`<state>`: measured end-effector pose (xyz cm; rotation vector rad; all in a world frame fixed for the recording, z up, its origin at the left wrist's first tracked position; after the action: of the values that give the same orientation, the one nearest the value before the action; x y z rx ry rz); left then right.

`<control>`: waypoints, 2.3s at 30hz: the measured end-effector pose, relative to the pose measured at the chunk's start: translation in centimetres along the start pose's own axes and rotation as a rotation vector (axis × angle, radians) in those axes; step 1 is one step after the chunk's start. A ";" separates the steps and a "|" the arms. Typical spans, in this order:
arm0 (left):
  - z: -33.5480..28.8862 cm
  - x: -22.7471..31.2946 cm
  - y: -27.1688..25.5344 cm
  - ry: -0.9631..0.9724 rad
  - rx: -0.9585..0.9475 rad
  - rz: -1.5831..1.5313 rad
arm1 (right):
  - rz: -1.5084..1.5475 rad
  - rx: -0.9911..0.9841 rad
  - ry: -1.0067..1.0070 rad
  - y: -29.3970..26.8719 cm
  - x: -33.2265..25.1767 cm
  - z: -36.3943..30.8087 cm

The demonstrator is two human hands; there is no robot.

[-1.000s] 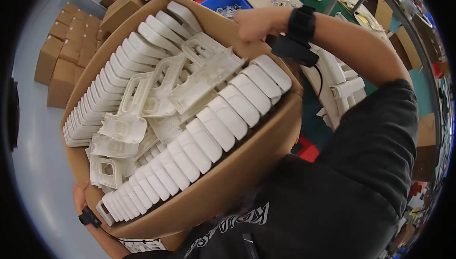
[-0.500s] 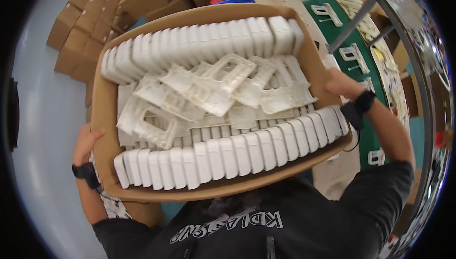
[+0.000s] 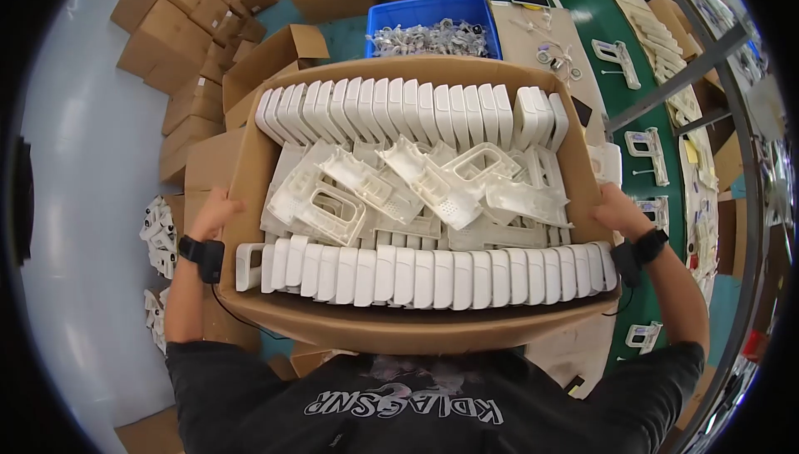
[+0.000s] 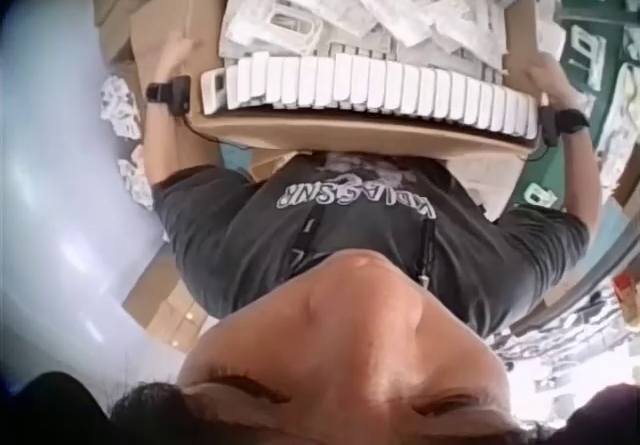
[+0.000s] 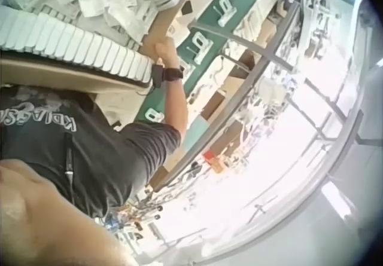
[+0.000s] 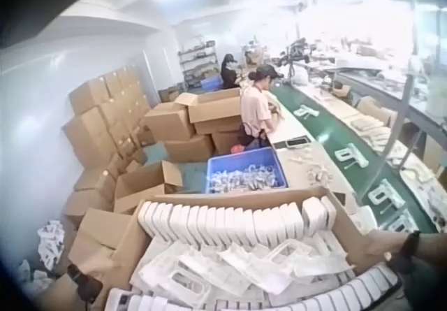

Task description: The person moves a cardboard box, picks up a plastic housing, and places it on the workbench. They peel the backing from a foam pad, press it onto a motor inside the housing, and fit a second plastic housing piece over the first.

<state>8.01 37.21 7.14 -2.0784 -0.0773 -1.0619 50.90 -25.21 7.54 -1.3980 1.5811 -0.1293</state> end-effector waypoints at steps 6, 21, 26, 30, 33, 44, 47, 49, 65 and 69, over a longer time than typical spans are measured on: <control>0.6 -2.6 1.5 -0.061 -0.039 -0.038 | 0.072 -0.057 -0.023 -1.3 -1.1 1.1; 2.1 -3.1 7.0 0.100 0.066 0.373 | -0.170 0.122 -0.177 -0.4 -1.5 -1.6; 1.4 2.2 14.0 -0.067 -0.061 0.816 | -0.224 0.227 -0.093 1.2 -3.1 -2.2; 3.1 6.0 19.8 0.081 -0.109 0.678 | -0.318 0.241 -0.074 5.7 -4.6 -1.0; 5.9 8.9 22.6 0.239 -0.102 0.354 | -0.271 0.279 -0.031 5.5 -4.2 -1.5; 16.4 2.4 14.2 -0.155 0.356 0.595 | -0.300 0.361 -0.008 8.2 -3.5 -0.8; 9.9 -2.1 19.2 -0.494 0.190 0.591 | -0.237 0.302 0.177 7.2 0.0 -2.4; 6.0 -5.4 19.5 -0.558 0.151 0.538 | -0.208 0.213 0.176 6.8 -1.8 -0.6; 8.6 -9.1 17.5 -0.395 0.231 0.433 | -0.389 0.526 0.245 4.3 -6.0 7.1; 5.2 -8.9 16.1 -0.295 0.224 0.449 | -0.292 0.506 0.158 3.7 -5.5 7.0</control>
<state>11.79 32.10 -10.87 -1.9098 0.1158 -0.4524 52.38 -16.13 4.74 -1.2210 1.3322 -0.7765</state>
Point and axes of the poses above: each hand's wrist, its own z-axis towards the middle knuckle, its own y-axis out of the palm, x = y × z, the point moved 8 cm from there along z, towards the middle knuckle, and after that the axes turned 3 degrees about z, right-handed, at the moved point
